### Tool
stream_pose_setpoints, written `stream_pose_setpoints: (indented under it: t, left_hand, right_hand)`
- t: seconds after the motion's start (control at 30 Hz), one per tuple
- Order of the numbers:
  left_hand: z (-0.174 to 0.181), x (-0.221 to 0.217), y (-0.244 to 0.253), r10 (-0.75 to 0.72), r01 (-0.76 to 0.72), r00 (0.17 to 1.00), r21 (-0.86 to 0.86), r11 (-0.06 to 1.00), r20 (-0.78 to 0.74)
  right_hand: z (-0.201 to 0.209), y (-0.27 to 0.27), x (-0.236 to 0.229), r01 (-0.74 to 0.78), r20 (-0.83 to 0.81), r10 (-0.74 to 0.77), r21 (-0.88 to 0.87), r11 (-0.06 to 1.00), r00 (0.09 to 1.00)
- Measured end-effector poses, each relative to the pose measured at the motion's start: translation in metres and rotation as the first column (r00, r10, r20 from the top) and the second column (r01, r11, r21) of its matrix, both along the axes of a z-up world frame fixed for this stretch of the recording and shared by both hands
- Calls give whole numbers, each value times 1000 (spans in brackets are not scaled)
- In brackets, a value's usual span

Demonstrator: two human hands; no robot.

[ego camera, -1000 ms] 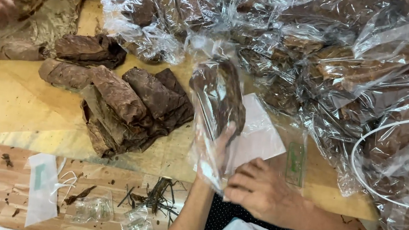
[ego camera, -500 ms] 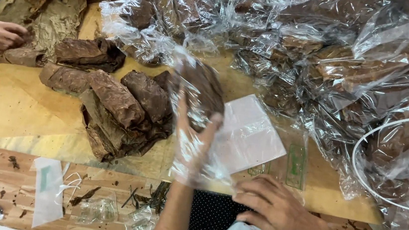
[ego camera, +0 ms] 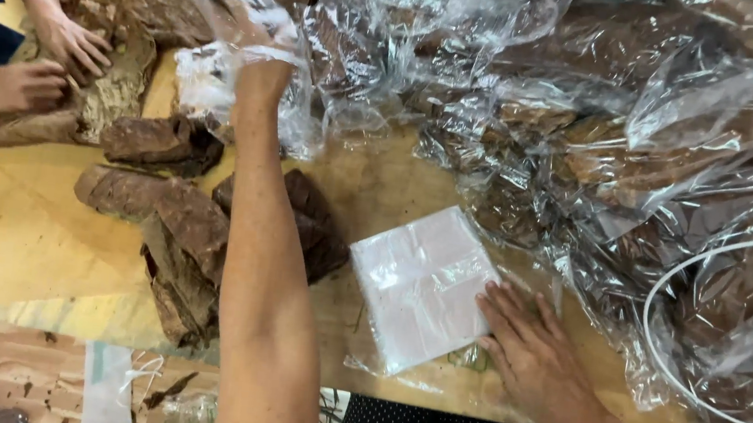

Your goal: The person repeatedly picks up dried brown leaves from a pile on a wooden table, places them into clear plastic bags, and seals the bags. A second person is visible in the background also handling the leaves. The camera is positioned overhead, showing the hands and the workspace.

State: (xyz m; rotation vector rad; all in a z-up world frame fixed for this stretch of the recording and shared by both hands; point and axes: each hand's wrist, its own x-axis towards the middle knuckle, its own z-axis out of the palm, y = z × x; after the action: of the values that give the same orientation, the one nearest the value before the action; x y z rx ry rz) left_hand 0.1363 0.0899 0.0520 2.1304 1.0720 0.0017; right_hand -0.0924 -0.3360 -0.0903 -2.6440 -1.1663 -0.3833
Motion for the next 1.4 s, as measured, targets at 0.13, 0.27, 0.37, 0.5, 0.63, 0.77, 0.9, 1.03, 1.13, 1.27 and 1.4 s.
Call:
stream_pose_setpoints:
  t: [0.13, 0.27, 0.37, 0.5, 0.63, 0.77, 0.9, 1.03, 1.13, 1.27, 1.4]
  left_hand:
    - [-30, 29, 9, -401, 342, 900, 291, 893, 171]
    - [-32, 10, -4, -350, 350, 936, 232, 908, -43]
    - [-134, 74, 102, -631, 550, 763, 655, 518, -142]
    - [-7, -37, 3, -634, 741, 660, 491, 458, -404]
    - [83, -140, -122, -728, 853, 503, 405, 330, -466]
    - [38, -219, -154, -944, 866, 164, 499, -2, -288]
    - [-52, -268, -158, -985, 740, 87, 671, -38, -151]
    - [-77, -287, -175, -952, 573, 266, 770, 280, 149]
    - [-77, -284, -174, -870, 430, 361, 768, 475, 336]
    - [-63, -284, -164, -756, 349, 396, 676, 649, 521]
    - [-89, -291, -174, -643, 461, 412, 461, 758, 645]
  right_hand:
    - [-12, 5, 6, 51, -4, -51, 67, 996, 999]
    - [-10, 6, 3, 54, -67, -46, 137, 989, 997]
    - [-7, 5, 5, 22, 13, -25, 188, 982, 1000]
    - [7, 8, 2, 26, -68, -8, 266, 964, 998]
    - [3, 5, 1, -11, -63, 34, 336, 942, 997]
    - [6, 9, 2, 30, 48, -49, 342, 939, 998]
    - [18, 7, 3, 112, 31, -135, 396, 912, 990]
    - [46, 17, 18, 90, -114, -40, 483, 871, 993]
    - [67, 30, 29, 83, -195, 34, 557, 827, 980]
    - [76, 38, 42, 66, -266, 169, 691, 720, 949]
    - [57, 33, 45, 258, -406, 200, 819, 512, 892]
